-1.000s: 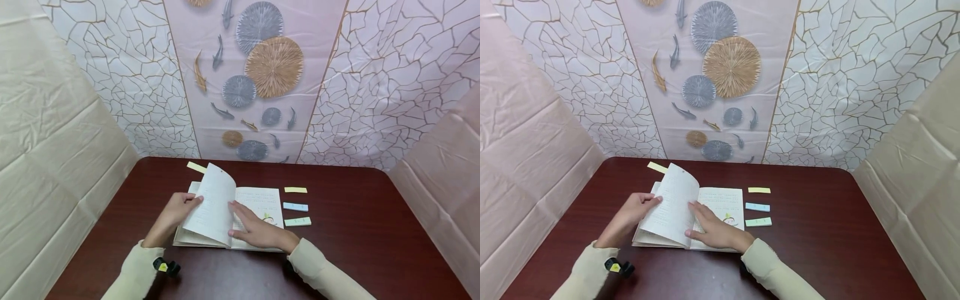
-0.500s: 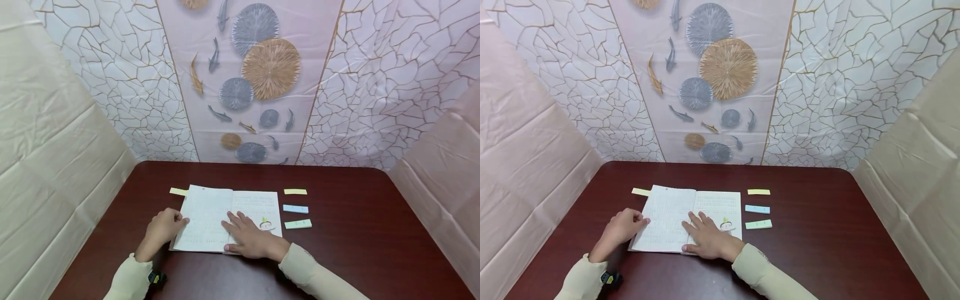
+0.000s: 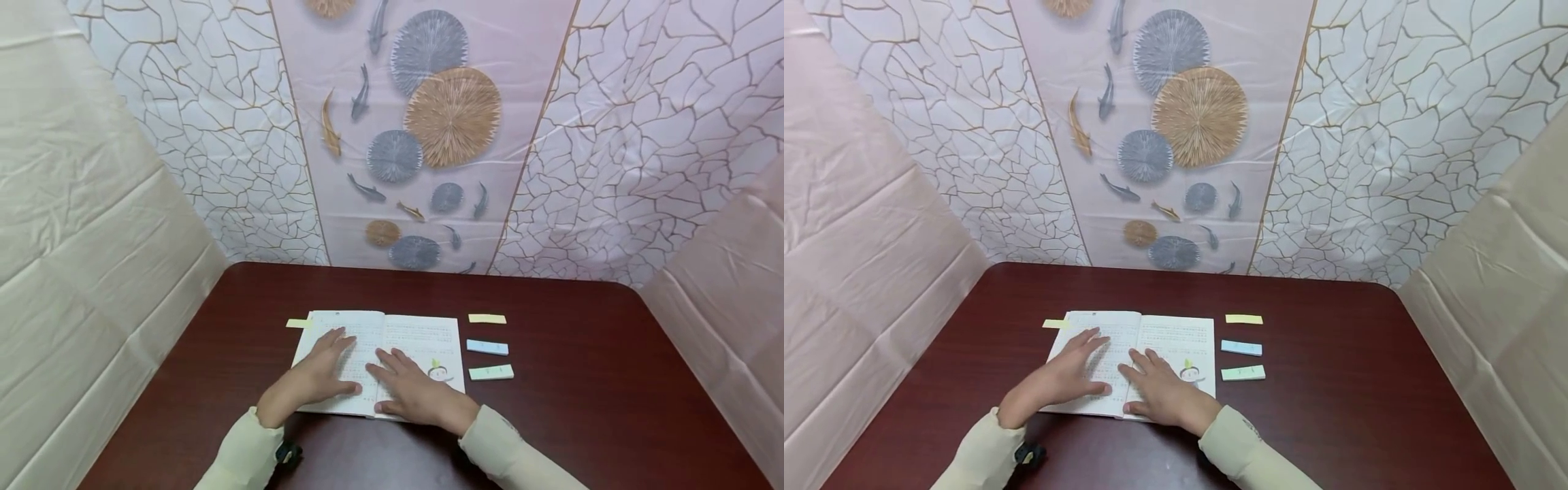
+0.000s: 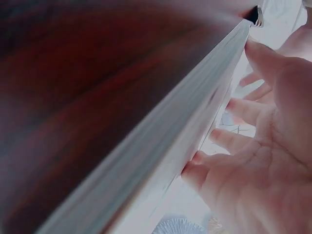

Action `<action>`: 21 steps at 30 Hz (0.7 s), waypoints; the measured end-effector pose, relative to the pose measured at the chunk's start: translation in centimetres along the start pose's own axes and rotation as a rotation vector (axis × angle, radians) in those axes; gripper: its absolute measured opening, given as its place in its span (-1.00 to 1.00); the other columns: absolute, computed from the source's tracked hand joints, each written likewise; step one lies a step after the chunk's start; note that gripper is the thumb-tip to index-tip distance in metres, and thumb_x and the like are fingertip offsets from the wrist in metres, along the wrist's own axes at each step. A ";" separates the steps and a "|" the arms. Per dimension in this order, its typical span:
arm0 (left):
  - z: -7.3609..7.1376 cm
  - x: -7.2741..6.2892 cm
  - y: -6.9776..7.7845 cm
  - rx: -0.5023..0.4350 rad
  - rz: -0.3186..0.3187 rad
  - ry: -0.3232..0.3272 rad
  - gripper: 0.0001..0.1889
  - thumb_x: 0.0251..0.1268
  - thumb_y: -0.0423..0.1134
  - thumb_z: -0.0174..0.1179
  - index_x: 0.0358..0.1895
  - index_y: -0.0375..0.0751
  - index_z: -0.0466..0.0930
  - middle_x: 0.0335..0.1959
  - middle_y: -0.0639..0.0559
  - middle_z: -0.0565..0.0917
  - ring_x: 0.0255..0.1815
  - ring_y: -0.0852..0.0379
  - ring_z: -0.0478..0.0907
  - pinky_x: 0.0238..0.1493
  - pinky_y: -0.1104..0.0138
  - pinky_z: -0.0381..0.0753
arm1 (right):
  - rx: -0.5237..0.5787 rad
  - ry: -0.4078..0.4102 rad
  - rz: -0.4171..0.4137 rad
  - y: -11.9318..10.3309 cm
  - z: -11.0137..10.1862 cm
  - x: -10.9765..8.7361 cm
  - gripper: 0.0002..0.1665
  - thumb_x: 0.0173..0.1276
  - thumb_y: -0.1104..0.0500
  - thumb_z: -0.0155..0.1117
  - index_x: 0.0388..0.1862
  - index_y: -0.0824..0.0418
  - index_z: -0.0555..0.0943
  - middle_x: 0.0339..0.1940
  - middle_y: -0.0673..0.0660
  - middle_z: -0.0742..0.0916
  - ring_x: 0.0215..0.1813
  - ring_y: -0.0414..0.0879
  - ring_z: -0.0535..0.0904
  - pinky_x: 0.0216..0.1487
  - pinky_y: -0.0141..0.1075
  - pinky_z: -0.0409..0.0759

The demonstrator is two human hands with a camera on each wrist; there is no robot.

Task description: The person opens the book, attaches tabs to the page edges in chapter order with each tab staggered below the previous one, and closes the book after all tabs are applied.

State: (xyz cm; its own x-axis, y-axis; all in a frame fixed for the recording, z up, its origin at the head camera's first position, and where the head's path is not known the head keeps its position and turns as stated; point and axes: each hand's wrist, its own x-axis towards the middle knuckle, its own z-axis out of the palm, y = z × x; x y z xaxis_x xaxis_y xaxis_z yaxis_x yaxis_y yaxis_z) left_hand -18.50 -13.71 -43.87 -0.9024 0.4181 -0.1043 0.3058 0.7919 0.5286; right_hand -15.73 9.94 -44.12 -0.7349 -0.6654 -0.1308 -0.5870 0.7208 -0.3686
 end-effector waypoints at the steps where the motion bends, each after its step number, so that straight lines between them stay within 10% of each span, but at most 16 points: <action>1: 0.2 0.2 0.1 -0.002 0.016 -0.016 -0.03 0.16 -0.03 0.61 0.57 -0.33 0.33 0.66 -0.36 0.15 0.69 -0.35 0.02 0.56 -0.20 0.21 | 0.005 0.000 -0.006 0.1 0.0 0.0 -0.16 0.55 -0.09 0.32 0.66 0.20 0.31 0.71 0.31 0.23 0.70 0.35 0.07 0.62 0.15 0.17; 8: 1.5 0.8 0.9 0.001 0.084 -0.078 -0.02 0.23 0.07 0.55 0.62 -0.27 0.28 0.69 -0.35 0.10 0.71 -0.37 -0.03 0.56 -0.24 0.18 | 0.074 -0.001 -0.021 1.1 -0.3 -1.1 -0.15 0.54 -0.04 0.35 0.66 0.22 0.30 0.72 0.34 0.20 0.71 0.39 0.02 0.63 0.21 0.10; 21: 1.9 0.8 2.8 0.066 0.011 -0.117 -0.06 0.22 0.06 0.56 0.60 -0.23 0.34 0.68 -0.35 0.13 0.71 -0.33 0.00 0.58 -0.17 0.19 | 0.221 0.130 0.102 3.9 -1.9 -2.9 -0.01 0.46 -0.02 0.46 0.66 0.35 0.23 0.68 0.44 0.19 0.68 0.36 0.07 0.55 0.24 0.25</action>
State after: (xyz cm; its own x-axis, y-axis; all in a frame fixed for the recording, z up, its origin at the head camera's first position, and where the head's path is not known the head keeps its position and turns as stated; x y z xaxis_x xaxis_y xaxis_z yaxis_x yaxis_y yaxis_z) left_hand -17.82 -10.30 -44.05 -0.8585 0.4730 -0.1983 0.3383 0.8128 0.4742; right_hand -16.56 15.03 -43.47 -0.8324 -0.5505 -0.0636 -0.4298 0.7138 -0.5530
